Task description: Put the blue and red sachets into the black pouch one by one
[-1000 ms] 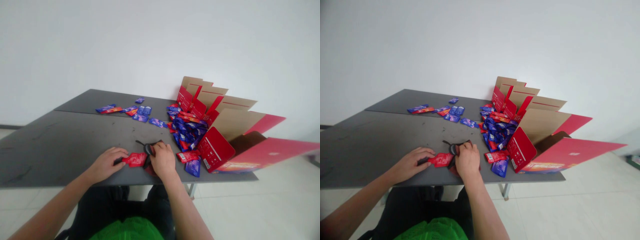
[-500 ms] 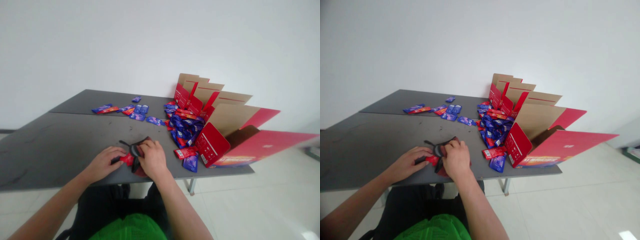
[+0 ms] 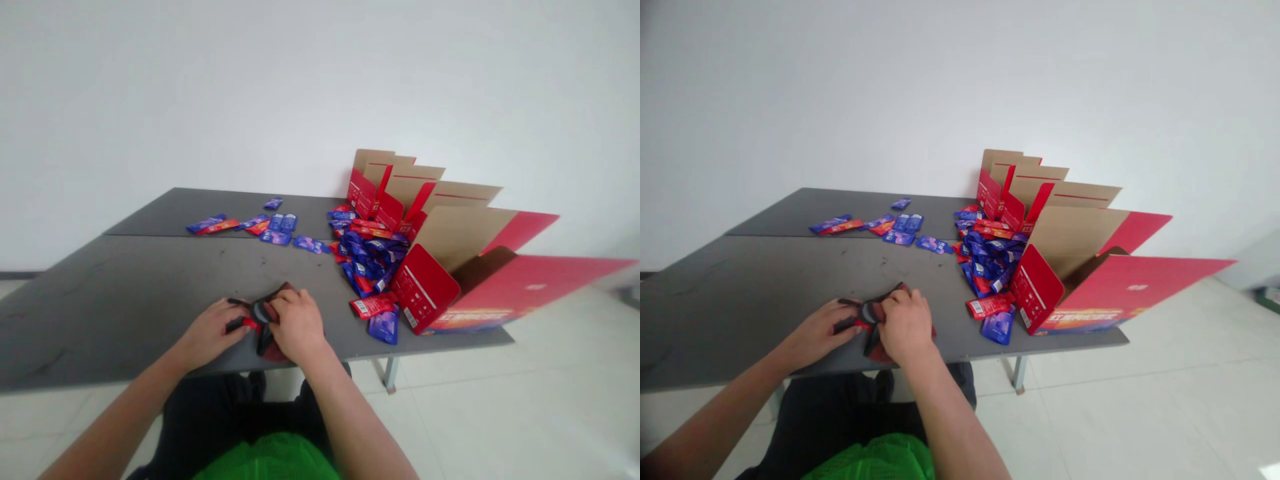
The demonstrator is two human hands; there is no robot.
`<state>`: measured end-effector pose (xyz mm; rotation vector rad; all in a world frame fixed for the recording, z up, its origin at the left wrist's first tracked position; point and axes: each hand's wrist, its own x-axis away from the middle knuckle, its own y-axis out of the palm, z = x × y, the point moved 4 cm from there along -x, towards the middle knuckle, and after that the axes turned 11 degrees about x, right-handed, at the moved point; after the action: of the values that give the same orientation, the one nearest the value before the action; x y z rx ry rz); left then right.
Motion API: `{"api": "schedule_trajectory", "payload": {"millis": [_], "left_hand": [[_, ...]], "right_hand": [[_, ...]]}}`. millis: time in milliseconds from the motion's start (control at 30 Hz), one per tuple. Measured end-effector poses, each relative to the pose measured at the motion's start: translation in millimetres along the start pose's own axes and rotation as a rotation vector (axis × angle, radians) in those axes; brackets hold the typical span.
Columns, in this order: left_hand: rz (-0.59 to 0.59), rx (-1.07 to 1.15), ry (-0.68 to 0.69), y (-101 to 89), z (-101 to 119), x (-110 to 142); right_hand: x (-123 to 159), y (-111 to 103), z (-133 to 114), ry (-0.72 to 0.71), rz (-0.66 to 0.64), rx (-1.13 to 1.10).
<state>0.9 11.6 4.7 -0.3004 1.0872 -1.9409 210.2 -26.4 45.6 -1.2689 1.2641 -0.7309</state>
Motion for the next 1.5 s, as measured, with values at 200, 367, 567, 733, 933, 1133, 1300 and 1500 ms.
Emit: {"api": "schedule_trajectory", "payload": {"millis": [200, 367, 567, 733, 933, 1133, 1300, 1500], "left_hand": [[-0.018, -0.015, 0.007, 0.1, 4.9, 0.7], [-0.002, -0.02, 0.013, 0.7, -0.2, 1.2], [0.015, -0.008, 0.005, -2.1, 5.8, -1.0], [0.0, -0.02, 0.004, -0.8, 4.5, 0.4], [-0.004, -0.026, -0.003, 0.8, -5.9, 2.6], [-0.016, -0.014, 0.005, -1.9, -7.6, 0.8], [-0.009, -0.022, -0.026, 0.4, -8.1, 0.1], [-0.055, -0.084, 0.01, -2.6, -2.8, 6.2]], "right_hand": [[11.8, 4.9, 48.3, 0.171, -0.07, 0.051], [7.3, -13.2, 42.9, 0.193, -0.009, 0.098], [-5.0, 4.5, -18.4, -0.015, -0.025, -0.005], [20.6, 2.9, 39.3, 0.211, -0.066, 0.096], [58.8, -10.3, 60.4, 0.329, -0.026, 0.112], [47.2, -7.5, 41.8, 0.202, -0.065, 0.059], [30.1, -2.8, 43.4, 0.2, -0.092, 0.108], [34.0, 1.5, 41.5, 0.231, -0.05, 0.089]]}}
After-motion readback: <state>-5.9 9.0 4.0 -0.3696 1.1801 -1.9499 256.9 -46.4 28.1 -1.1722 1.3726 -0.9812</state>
